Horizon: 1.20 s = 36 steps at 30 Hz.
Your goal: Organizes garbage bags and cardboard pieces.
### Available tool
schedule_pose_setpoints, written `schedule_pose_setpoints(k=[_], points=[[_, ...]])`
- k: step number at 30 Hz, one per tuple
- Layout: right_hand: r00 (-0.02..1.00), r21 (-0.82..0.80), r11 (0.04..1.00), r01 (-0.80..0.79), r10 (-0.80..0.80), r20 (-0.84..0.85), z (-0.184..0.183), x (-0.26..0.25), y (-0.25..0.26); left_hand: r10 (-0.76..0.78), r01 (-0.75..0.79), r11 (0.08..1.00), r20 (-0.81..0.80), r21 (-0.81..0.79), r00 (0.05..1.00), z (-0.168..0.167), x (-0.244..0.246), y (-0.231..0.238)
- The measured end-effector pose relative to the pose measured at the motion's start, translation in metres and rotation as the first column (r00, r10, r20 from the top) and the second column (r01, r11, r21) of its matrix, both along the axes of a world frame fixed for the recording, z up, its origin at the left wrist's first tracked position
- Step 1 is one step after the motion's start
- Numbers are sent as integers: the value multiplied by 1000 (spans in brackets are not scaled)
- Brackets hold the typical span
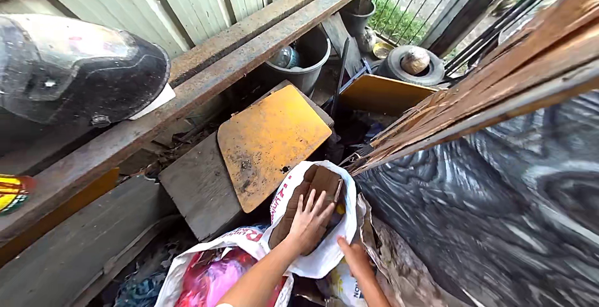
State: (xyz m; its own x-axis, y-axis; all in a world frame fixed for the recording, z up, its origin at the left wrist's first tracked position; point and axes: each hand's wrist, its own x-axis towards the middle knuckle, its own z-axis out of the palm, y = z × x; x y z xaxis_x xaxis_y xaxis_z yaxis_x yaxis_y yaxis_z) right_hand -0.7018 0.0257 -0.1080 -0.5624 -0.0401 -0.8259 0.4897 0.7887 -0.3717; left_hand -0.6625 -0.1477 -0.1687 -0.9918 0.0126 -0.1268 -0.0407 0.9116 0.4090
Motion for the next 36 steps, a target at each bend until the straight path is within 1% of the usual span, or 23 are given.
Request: schedule_pose_setpoints(k=[1, 2, 3, 4, 5, 6, 7, 8, 9, 11, 13, 17, 18, 21, 22, 23, 24, 26, 28, 30, 31, 33, 36], points=[[996, 35, 996, -81, 79, 48, -1, 7, 0, 29, -34, 999, -187, -24, 982, 13, 17, -1], [988, 47, 990, -131, 127, 90, -1, 16, -1, 108, -137, 989, -336, -63, 936, 27, 33, -5], [983, 45, 988, -150, 145, 109, -2, 25, -2, 232, -283, 956, -392, -79, 890, 40, 47, -12], [985, 39, 990, -139, 134, 113, -3, 32, -4, 385, -428, 901, -323, -71, 864, 55, 57, -22], [988, 38, 993, -113, 109, 111, -4, 36, -6, 528, -542, 834, -141, -98, 838, 69, 63, -34], [990, 40, 995, -91, 86, 107, -5, 37, -9, 611, -596, 790, 102, -146, 785, 82, 62, -48], [993, 41, 997, -70, 66, 100, -2, 34, -12, 618, -589, 785, 278, -189, 735, 90, 59, -60], [995, 39, 998, -54, 51, 86, 7, 29, -14, 584, -546, 810, 381, -215, 717, 97, 56, -66], [997, 25, 999, -24, 22, 70, 19, 23, -17, 545, -506, 836, 420, -212, 726, 104, 52, -69], [999, -17, 999, 43, -43, 27, 48, 13, -23, 515, -492, 855, 382, -163, 768, 116, 44, -70], [997, -41, 997, 71, -71, -9, 61, 11, -24, 527, -522, 845, 355, -120, 772, 120, 41, -63], [999, 29, 999, 17, -18, 30, 32, 19, -20, 494, -578, 816, 550, -26, 673, 103, 44, -54], [998, 12, 999, 45, -45, 49, 26, 20, -20, 467, -579, 815, 570, 19, 677, 100, 47, -58], [991, -78, 988, 134, -133, 23, 28, 29, -15, 352, -513, 826, 498, 234, 793, 99, 74, -78], [990, -114, 984, 140, -142, -5, 31, 35, -12, 351, -508, 826, 480, 246, 804, 107, 87, -89], [990, -146, 980, 132, -139, -37, 34, 40, -9, 390, -521, 827, 451, 213, 803, 111, 101, -103], [989, -167, 979, 113, -127, -77, 37, 46, -5, 468, -564, 812, 408, 152, 784, 112, 118, -117], [990, -157, 987, 15, -37, -139, 41, 68, 0, 662, -709, 705, 358, 0, 658, 120, 160, -143], [988, -129, 983, -131, 119, -102, 48, 93, -3, 820, -839, 527, 341, -135, 460, 123, 203, -163], [954, -99, 949, -298, 299, -6, 47, 118, -18, 884, -884, 384, 384, -268, 267, 116, 240, -176], [929, -77, 927, -367, 370, 32, 46, 129, -28, 884, -884, 345, 425, -315, 193, 110, 256, -180], [889, 0, 891, -454, 453, 75, 47, 146, -49, 838, -869, 348, 533, -351, 120, 100, 278, -182], [887, 98, 883, -460, 450, 106, 43, 160, -70, 761, -816, 446, 636, -367, 130, 93, 292, -176]])
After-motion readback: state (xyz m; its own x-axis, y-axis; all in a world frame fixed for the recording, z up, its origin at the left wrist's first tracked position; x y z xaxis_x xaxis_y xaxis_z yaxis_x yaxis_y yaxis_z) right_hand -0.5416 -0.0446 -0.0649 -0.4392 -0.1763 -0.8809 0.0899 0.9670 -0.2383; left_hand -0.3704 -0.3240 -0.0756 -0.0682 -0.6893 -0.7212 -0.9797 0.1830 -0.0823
